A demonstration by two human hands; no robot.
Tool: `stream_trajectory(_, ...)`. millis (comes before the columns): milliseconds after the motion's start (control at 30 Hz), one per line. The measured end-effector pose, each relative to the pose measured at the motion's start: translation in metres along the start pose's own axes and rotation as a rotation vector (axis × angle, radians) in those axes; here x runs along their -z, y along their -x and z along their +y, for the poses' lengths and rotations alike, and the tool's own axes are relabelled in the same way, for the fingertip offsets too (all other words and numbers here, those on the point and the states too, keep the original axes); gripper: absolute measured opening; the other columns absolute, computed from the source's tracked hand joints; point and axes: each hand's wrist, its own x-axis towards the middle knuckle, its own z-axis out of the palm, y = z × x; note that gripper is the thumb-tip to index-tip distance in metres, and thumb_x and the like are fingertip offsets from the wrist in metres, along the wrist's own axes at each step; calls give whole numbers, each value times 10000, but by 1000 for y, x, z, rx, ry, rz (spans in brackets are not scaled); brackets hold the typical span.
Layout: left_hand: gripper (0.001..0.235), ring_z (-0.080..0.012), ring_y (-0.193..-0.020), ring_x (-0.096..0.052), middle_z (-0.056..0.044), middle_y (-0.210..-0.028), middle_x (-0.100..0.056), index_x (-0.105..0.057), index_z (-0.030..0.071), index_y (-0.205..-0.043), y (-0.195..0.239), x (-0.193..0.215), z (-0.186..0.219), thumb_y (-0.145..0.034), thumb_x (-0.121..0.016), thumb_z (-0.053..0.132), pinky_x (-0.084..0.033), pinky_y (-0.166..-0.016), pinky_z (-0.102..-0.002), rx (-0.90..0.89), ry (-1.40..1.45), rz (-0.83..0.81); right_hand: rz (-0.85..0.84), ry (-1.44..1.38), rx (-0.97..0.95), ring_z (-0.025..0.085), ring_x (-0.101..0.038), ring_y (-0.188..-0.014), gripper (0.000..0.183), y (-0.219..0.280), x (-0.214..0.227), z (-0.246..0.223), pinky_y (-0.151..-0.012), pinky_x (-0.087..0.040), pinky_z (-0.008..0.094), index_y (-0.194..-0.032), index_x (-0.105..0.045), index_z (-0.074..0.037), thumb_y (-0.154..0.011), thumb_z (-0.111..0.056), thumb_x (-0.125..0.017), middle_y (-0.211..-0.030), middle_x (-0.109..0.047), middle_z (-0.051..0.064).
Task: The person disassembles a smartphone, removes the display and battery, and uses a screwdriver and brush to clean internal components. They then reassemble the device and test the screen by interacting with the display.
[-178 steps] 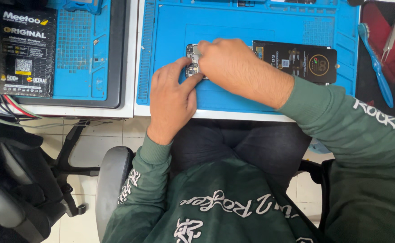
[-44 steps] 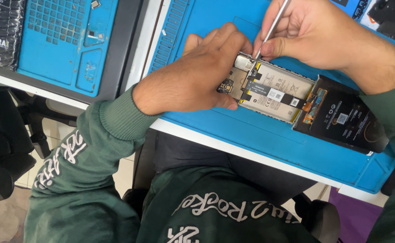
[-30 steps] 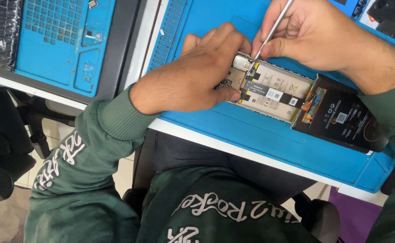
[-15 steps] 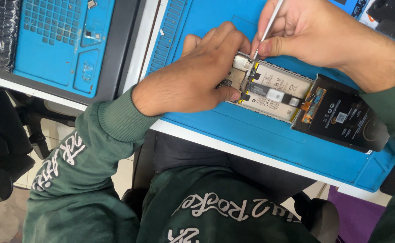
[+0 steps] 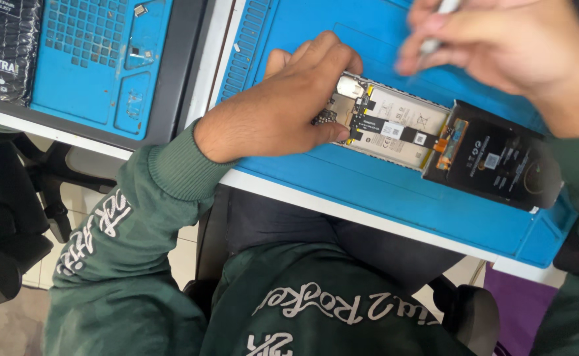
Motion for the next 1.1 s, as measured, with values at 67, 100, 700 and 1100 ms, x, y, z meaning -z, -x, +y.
stream_trajectory(67,642,-285,-1139,-482,-88,-1180,-493,-507,73,-1342,2,0,2,-854,-877,265,-330,-872,-417,14,-51,-11,101,230,18,193,-681,-833,151,20,-12,-14,-765,-567,330,-1118,-628,-29,-1040,-157,-615,-947,-640,54)
stream_trajectory(100,633,-294,-1108,-473,-88,-1181,-495,-517,74,-1342,3,0,2,-858,-875,269,-332,-863,-419,20,-78,-15,157,460,-14,211,-631,-796,168,33,-22,-20,-714,-517,342,-1140,-645,-29,-1050,-167,-613,-899,-616,71)
stream_trajectory(700,632,-290,-1149,-444,-92,-1227,-477,-597,111,-1409,8,-2,-3,-884,-874,329,-377,-983,-411,-143,-147,61,349,989,137,192,-692,-739,310,83,-81,2,-633,-544,327,-1178,-702,-53,-927,-211,-791,-1013,-739,96)
stream_trajectory(1100,166,-261,-1206,-436,-19,-1217,-541,-808,179,-1045,-1,-6,9,-902,-846,255,-296,-1023,-421,-171,-64,57,526,1095,286,195,-671,-803,199,126,-39,14,-684,-522,328,-1151,-697,9,-986,-86,-756,-1029,-685,134)
